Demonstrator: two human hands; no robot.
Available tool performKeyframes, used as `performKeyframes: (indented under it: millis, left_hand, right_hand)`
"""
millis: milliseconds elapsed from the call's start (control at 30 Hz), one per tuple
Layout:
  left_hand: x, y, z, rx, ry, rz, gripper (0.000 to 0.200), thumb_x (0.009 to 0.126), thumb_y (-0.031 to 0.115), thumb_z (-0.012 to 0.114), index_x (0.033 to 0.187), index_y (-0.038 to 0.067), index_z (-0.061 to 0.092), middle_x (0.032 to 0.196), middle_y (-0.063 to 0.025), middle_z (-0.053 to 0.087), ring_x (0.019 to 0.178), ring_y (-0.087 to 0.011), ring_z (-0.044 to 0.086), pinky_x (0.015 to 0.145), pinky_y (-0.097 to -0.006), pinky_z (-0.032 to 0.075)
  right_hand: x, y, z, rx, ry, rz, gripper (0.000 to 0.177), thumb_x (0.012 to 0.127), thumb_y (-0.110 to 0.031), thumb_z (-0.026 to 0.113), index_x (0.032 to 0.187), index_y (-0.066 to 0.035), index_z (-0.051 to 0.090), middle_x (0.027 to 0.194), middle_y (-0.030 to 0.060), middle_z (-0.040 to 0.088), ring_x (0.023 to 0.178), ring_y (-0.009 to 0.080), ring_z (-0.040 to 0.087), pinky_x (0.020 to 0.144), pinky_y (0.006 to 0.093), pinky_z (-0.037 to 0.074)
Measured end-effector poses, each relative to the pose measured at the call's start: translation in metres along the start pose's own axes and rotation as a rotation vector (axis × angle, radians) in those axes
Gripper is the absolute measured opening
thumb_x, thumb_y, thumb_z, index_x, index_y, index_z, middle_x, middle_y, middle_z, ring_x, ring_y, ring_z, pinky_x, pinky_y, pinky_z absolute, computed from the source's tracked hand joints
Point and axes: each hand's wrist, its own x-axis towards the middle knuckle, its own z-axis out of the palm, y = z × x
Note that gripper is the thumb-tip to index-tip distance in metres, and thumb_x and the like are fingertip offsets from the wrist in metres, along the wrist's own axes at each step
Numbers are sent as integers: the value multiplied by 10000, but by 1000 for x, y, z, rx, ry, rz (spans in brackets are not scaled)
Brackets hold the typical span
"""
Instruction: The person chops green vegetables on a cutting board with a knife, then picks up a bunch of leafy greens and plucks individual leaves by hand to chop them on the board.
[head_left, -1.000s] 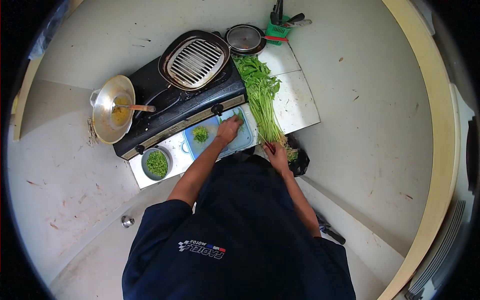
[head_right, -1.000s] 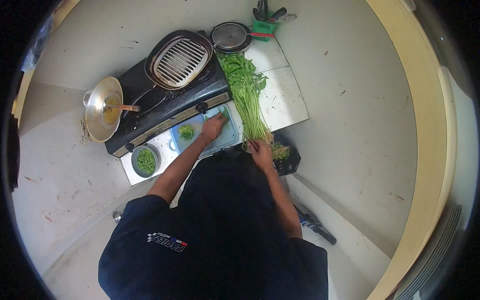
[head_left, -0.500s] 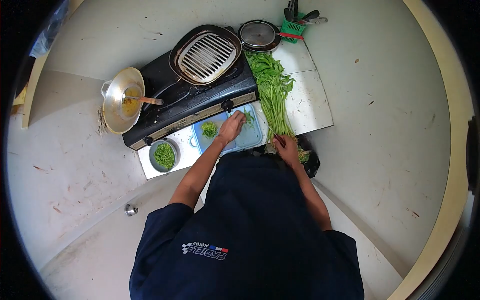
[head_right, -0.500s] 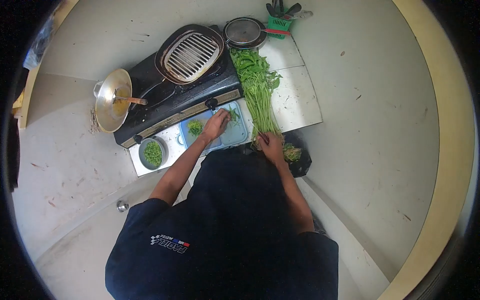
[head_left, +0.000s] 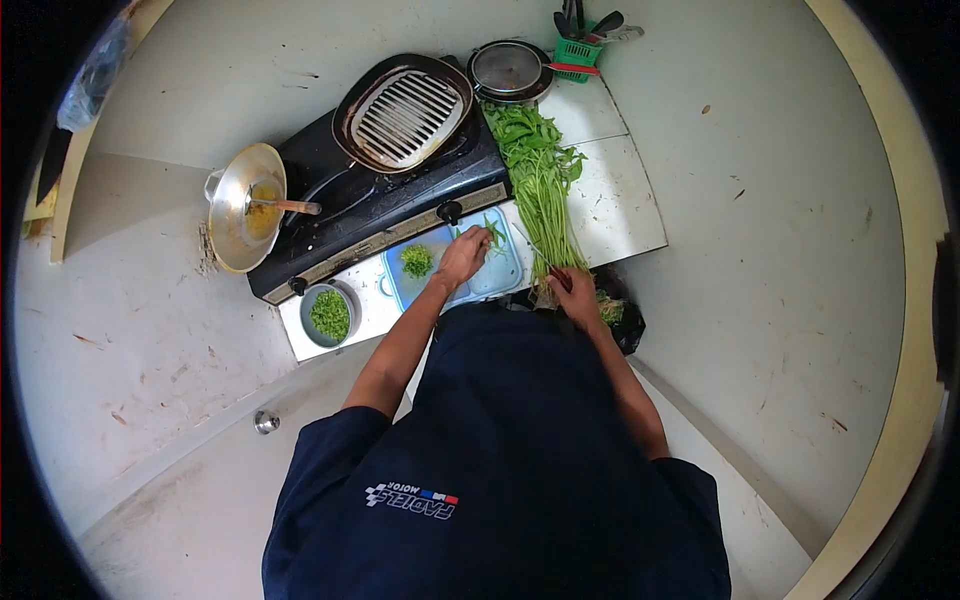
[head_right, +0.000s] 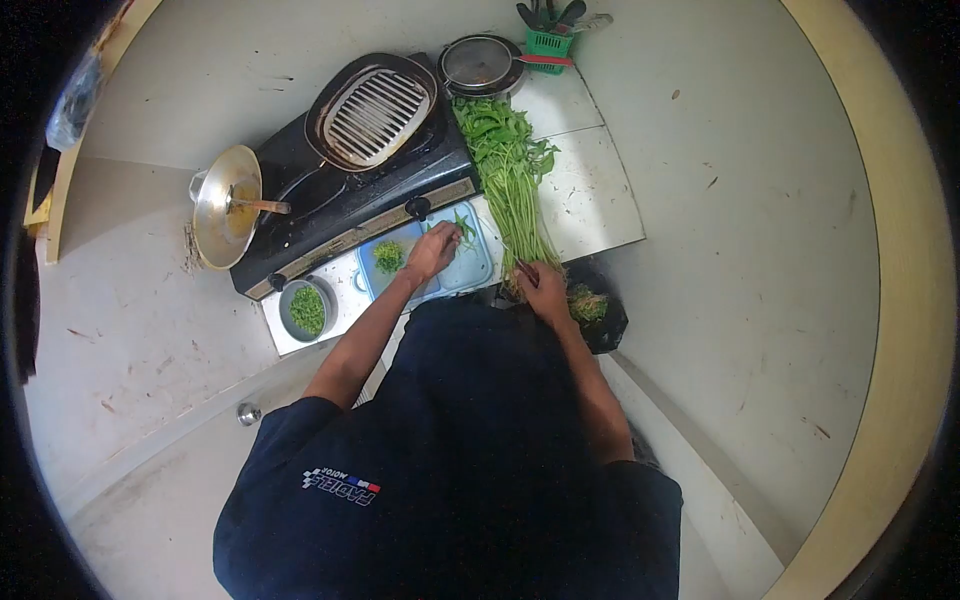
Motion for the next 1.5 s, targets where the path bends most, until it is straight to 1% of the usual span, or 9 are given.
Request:
performKeyframes:
  millis: [200,300,400,600,700,833,933,1133,1500]
  left_hand:
    - [1,3,1,230,-55,60,227,869,54,657,1095,71,652,1060,-140,599,1038,-372,627,905,-466,538]
    - [4,6,6,319,-59,40,180,896,60,638,1074,74,662,1053,-130,597,1037,-361,623,905,-472,537]
    - [0,3,11,329,-21,25,138,925,74,616,1052,70,668,1056,-131,599,1028,-361,619,901,-473,535]
    - [-15,1,4,-56,264,-25,105,949,71,629,1036,32,674,1032,-159,629,946,-349,638,833,-433,524]
    - [-24,10,-9,-254,296,-205,112,965,73,645,1059,25,679,1005,-153,670,867,-287,651,798,-377,510]
    - [-32,22,-17,-449,324,-374,111,994,101,659,1063,18,688,963,-106,726,810,-167,649,787,-313,504]
    - [-33,19,-11,-744,411,-301,114,1015,98,648,1064,4,688,966,-72,739,868,-120,655,823,-285,512]
    - [-34,37,-12,-874,352,-396,240,1022,61,626,1246,-8,674,1012,-74,744,984,-125,668,932,-271,507]
    - [-37,75,-14,-823,200,-348,318,1026,107,602,1328,28,663,1024,-57,743,988,-128,653,948,-293,486]
  right_hand:
    - [1,-6,-6,55,-21,32,336,937,-311,746,910,8,648,716,185,584,640,345,562,624,454,438]
    - [2,-2,-4,61,-36,47,330,937,-305,746,914,10,651,709,183,580,637,348,556,626,454,436]
    - [3,4,-1,9,-26,-18,313,963,-301,737,957,8,689,674,105,574,608,199,519,586,371,422]
    - [8,-3,-6,-27,-65,-32,337,955,-318,746,952,13,683,686,110,590,605,196,528,585,371,428]
    - [9,-8,-5,21,-56,37,331,935,-333,748,950,-7,695,711,155,623,641,305,590,642,433,467]
    - [15,-9,-3,-8,-88,70,358,946,-367,730,957,-11,695,726,144,642,653,281,599,650,418,468]
    - [22,-16,-1,5,-134,90,383,963,-394,708,984,-12,693,737,130,654,668,249,608,659,402,468]
    - [42,-36,2,205,-255,143,393,998,-396,677,998,-3,672,755,93,659,689,193,602,657,371,464]
    - [72,-94,27,496,-199,97,302,999,-313,711,1010,-22,631,746,11,595,643,88,534,582,271,417]
